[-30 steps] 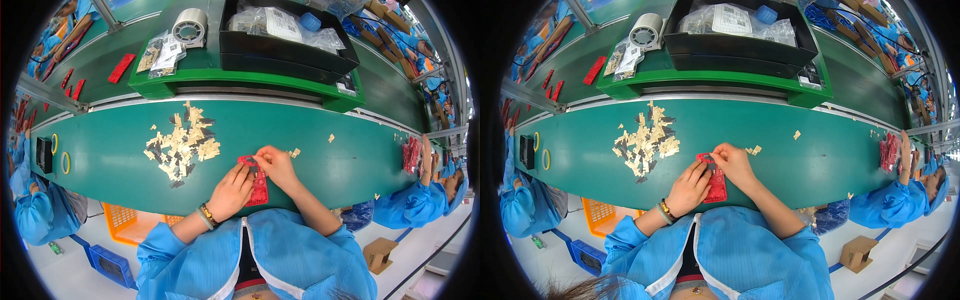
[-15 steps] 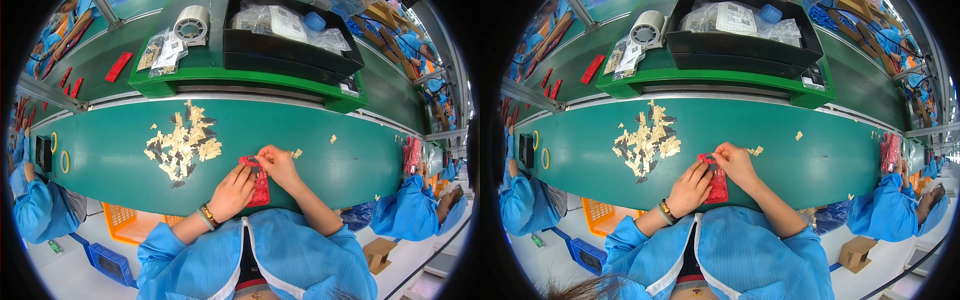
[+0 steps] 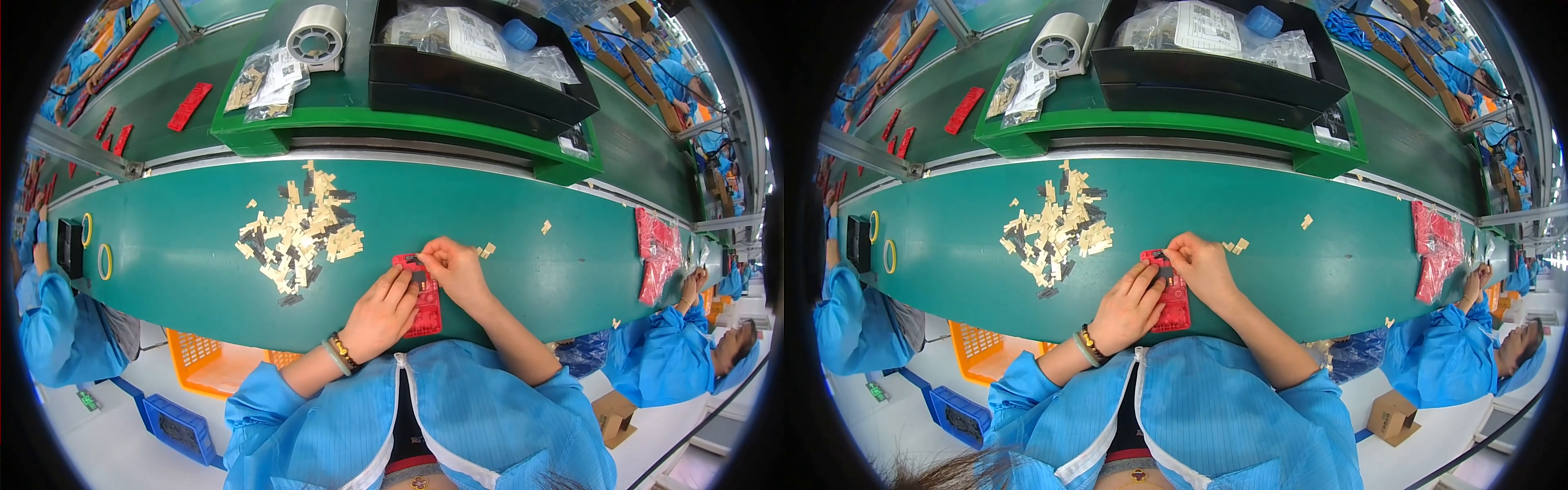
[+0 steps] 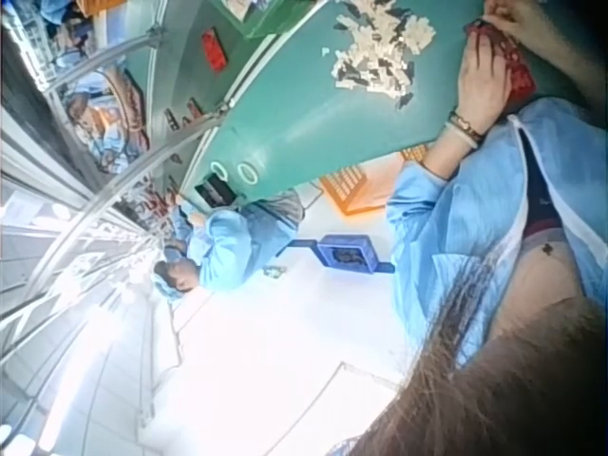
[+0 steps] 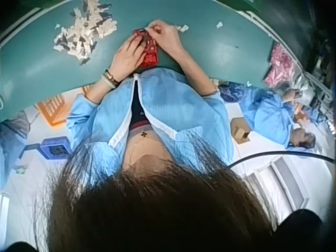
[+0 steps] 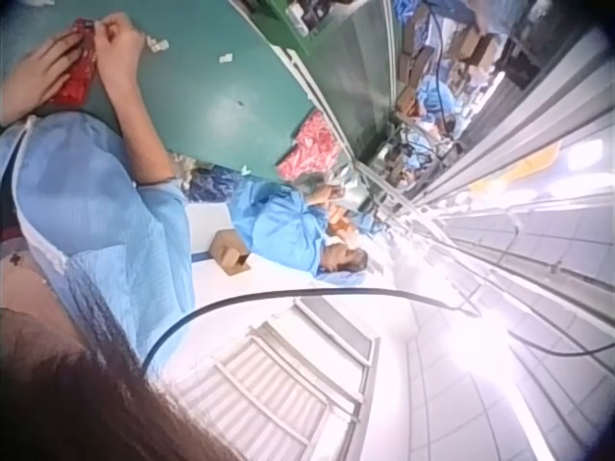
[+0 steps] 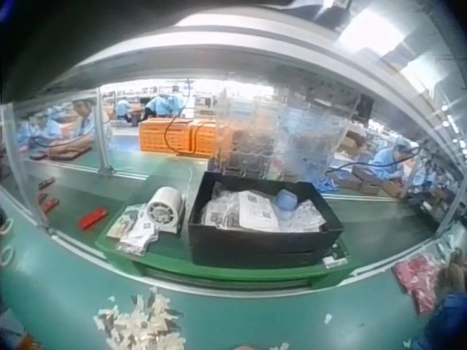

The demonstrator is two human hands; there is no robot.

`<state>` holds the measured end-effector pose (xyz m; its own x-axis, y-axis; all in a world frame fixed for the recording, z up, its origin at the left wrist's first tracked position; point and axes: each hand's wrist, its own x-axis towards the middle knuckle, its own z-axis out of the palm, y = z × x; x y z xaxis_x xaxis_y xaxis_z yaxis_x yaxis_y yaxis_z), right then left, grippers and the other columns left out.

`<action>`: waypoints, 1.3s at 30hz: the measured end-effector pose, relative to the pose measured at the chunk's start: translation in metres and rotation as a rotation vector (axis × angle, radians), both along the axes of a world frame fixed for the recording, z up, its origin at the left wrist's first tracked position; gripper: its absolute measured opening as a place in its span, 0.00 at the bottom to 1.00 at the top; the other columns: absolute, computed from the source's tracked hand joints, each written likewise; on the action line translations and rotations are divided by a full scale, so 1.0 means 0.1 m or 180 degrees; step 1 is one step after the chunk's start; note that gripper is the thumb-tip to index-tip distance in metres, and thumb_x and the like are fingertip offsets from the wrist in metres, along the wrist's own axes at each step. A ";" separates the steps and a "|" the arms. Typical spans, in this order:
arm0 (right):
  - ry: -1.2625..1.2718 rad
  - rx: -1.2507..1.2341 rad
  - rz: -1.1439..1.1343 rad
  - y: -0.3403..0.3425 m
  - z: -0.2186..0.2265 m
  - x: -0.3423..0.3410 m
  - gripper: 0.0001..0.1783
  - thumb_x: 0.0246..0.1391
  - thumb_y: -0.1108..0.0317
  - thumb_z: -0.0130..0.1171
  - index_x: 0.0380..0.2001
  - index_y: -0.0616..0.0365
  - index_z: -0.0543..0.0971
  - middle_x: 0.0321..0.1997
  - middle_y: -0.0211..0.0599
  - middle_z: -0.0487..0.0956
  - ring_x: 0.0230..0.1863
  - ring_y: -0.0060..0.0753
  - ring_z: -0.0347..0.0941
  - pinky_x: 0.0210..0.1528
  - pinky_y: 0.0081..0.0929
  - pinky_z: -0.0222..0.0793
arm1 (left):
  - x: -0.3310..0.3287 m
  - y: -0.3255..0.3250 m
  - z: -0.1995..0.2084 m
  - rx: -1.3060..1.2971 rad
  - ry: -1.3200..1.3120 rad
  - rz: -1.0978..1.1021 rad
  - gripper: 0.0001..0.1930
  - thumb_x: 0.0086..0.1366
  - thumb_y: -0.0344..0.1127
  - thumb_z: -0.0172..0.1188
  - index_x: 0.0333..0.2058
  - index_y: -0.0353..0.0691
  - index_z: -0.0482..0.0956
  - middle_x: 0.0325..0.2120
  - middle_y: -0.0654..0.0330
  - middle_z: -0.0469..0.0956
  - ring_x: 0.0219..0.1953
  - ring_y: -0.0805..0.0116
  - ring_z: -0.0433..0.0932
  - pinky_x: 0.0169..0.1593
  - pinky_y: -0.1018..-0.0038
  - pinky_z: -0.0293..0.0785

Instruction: The person assembles small metal tabs into red plastic housings by hand, inserting the tabs into the housings on a production line.

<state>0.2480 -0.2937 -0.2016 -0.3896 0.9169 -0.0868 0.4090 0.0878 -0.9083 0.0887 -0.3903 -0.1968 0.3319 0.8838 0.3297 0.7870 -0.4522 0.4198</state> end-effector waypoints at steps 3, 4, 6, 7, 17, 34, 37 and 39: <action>0.0029 0.0001 0.0072 0.00 -0.01 0.00 0.05 0.55 0.75 0.60 0.28 0.64 0.75 0.16 0.26 0.73 0.17 0.10 0.63 0.17 0.15 0.58 | 0.00 -0.01 -0.01 -0.0004 -0.0012 0.0001 0.19 0.55 0.34 0.62 0.45 0.33 0.74 0.51 0.48 0.69 0.57 0.51 0.67 0.54 0.63 0.72; 0.0029 0.0000 0.0070 0.01 -0.01 0.00 0.05 0.55 0.75 0.60 0.28 0.64 0.75 0.16 0.26 0.73 0.17 0.10 0.63 0.17 0.15 0.58 | 0.00 -0.01 -0.01 -0.0005 -0.0018 0.0000 0.19 0.55 0.34 0.62 0.45 0.33 0.74 0.51 0.48 0.68 0.56 0.51 0.67 0.54 0.63 0.72; 0.0052 -0.0066 0.0091 0.01 0.00 -0.01 0.04 0.55 0.75 0.60 0.29 0.64 0.76 0.16 0.26 0.74 0.17 0.10 0.64 0.16 0.15 0.57 | 0.01 0.00 -0.02 -0.0032 -0.0083 0.0026 0.20 0.55 0.34 0.63 0.45 0.33 0.74 0.52 0.47 0.68 0.56 0.50 0.67 0.54 0.62 0.71; 0.0053 -0.0067 0.0087 0.01 -0.01 0.00 0.04 0.55 0.75 0.60 0.29 0.64 0.76 0.16 0.26 0.74 0.17 0.10 0.64 0.16 0.15 0.57 | 0.01 0.00 -0.02 -0.0057 -0.0148 0.0056 0.20 0.54 0.34 0.63 0.45 0.33 0.74 0.52 0.46 0.67 0.56 0.49 0.67 0.54 0.61 0.71; -0.0898 0.1271 0.0175 -0.04 0.11 0.06 0.06 0.51 0.65 0.62 0.30 0.55 0.79 0.22 0.35 0.77 0.21 0.33 0.76 0.22 0.27 0.70 | -0.03 0.17 0.14 -0.0176 0.0114 -0.0158 0.22 0.53 0.37 0.64 0.45 0.32 0.72 0.50 0.45 0.68 0.53 0.47 0.68 0.54 0.58 0.68; -0.1346 0.2592 0.0746 -0.12 0.06 0.30 0.11 0.47 0.66 0.63 0.37 0.51 0.81 0.27 0.27 0.70 0.23 0.26 0.73 0.23 0.24 0.70 | 0.05 0.25 0.11 0.0166 0.0438 -0.0106 0.15 0.55 0.33 0.62 0.39 0.34 0.73 0.42 0.50 0.75 0.43 0.56 0.74 0.45 0.66 0.73; -0.1430 0.2639 0.0636 -0.15 0.12 0.32 0.12 0.47 0.66 0.63 0.37 0.52 0.80 0.28 0.28 0.70 0.23 0.27 0.73 0.24 0.26 0.71 | 0.04 0.25 0.11 0.0036 0.0565 -0.0068 0.17 0.56 0.34 0.58 0.43 0.33 0.73 0.44 0.51 0.74 0.45 0.57 0.73 0.46 0.67 0.72; -0.1435 0.2504 0.0496 -0.25 0.13 0.28 0.13 0.47 0.65 0.64 0.38 0.53 0.79 0.32 0.30 0.72 0.25 0.30 0.74 0.26 0.26 0.72 | 0.06 0.26 0.07 0.0064 0.0717 -0.0015 0.19 0.57 0.34 0.55 0.46 0.32 0.72 0.44 0.51 0.73 0.46 0.58 0.72 0.47 0.68 0.71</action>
<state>0.2760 -0.3185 -0.1884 -0.5943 0.7162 0.3660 0.6417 0.6965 -0.3210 0.0949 -0.3647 -0.1898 0.4034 0.8761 0.2642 0.8576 -0.4627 0.2246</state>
